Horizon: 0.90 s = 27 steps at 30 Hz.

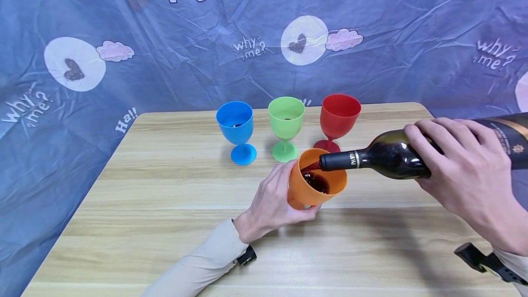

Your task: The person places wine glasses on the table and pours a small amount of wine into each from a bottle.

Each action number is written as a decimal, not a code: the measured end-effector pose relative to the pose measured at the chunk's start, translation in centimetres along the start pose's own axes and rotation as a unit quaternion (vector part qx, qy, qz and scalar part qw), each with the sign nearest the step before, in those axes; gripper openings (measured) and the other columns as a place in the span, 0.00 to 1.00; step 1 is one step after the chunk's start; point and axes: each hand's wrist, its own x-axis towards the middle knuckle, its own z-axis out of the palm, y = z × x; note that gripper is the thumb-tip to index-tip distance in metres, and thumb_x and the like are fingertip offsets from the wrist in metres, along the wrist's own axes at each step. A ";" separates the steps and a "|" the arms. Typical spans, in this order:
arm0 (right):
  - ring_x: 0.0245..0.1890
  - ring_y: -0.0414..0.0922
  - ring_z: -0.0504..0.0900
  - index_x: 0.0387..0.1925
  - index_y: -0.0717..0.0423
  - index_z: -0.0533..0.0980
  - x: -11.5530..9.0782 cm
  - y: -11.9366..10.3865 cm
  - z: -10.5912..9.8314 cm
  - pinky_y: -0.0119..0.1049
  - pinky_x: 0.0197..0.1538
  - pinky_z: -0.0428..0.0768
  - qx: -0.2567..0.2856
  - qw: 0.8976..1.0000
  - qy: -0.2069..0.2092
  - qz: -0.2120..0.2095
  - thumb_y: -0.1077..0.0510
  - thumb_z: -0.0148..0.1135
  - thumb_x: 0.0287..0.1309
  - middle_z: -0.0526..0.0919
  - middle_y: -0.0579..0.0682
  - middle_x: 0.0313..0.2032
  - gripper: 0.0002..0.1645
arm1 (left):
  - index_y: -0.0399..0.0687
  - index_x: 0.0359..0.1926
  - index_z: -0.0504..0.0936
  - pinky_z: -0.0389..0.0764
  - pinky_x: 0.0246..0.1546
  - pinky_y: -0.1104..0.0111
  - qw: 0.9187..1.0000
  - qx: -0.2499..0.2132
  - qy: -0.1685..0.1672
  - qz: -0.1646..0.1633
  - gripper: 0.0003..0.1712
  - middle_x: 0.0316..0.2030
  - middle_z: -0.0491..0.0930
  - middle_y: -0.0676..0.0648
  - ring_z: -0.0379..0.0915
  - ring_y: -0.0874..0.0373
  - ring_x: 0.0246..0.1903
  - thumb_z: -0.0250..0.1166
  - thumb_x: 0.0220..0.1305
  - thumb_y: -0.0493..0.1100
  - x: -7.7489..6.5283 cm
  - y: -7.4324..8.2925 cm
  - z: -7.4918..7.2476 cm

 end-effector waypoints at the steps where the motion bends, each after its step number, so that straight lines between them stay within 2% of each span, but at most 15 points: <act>1: 0.38 0.66 0.76 0.45 0.64 0.76 0.0 0.0 0.0 0.61 0.42 0.69 0.001 1.000 -0.001 0.000 0.52 0.41 0.58 0.80 0.65 0.38 0.24 | 0.37 0.63 0.65 0.75 0.54 0.71 1.000 0.000 0.000 0.000 0.52 0.53 0.76 0.44 0.74 0.57 0.52 0.76 0.41 0.57 0.0 0.0 0.0; 13: 0.38 0.66 0.76 0.45 0.64 0.76 -0.2 0.2 0.0 0.61 0.42 0.69 0.002 1.000 -0.002 0.002 0.51 0.42 0.59 0.80 0.64 0.38 0.25 | 0.37 0.62 0.65 0.75 0.54 0.71 1.000 -0.011 0.002 -0.010 0.51 0.54 0.76 0.44 0.74 0.56 0.53 0.76 0.42 0.56 -0.1 0.0 0.0; 16: 0.39 0.66 0.75 0.47 0.65 0.76 -0.6 0.5 -0.2 0.62 0.41 0.68 0.011 0.999 -0.041 0.015 0.45 0.42 0.60 0.80 0.65 0.40 0.30 | 0.36 0.62 0.66 0.75 0.54 0.70 0.999 -0.029 0.009 -0.017 0.51 0.54 0.76 0.44 0.74 0.55 0.54 0.77 0.40 0.56 0.0 0.1 0.0; 20: 0.41 0.68 0.73 0.50 0.66 0.74 -1.2 0.8 -0.6 0.61 0.41 0.67 0.032 0.992 -0.110 0.043 0.37 0.40 0.56 0.79 0.65 0.43 0.39 | 0.40 0.63 0.66 0.73 0.57 0.70 0.996 -0.079 0.015 -0.033 0.51 0.55 0.76 0.45 0.71 0.56 0.56 0.78 0.39 0.53 0.1 0.2 0.0; 27: 0.42 0.67 0.72 0.52 0.64 0.74 -1.7 0.8 -0.4 0.59 0.44 0.66 0.065 0.987 -0.127 0.075 0.33 0.43 0.51 0.79 0.64 0.43 0.43 | 0.42 0.66 0.62 0.74 0.57 0.66 0.987 -0.144 0.029 -0.061 0.53 0.57 0.74 0.46 0.70 0.56 0.57 0.79 0.39 0.49 0.1 0.6 0.0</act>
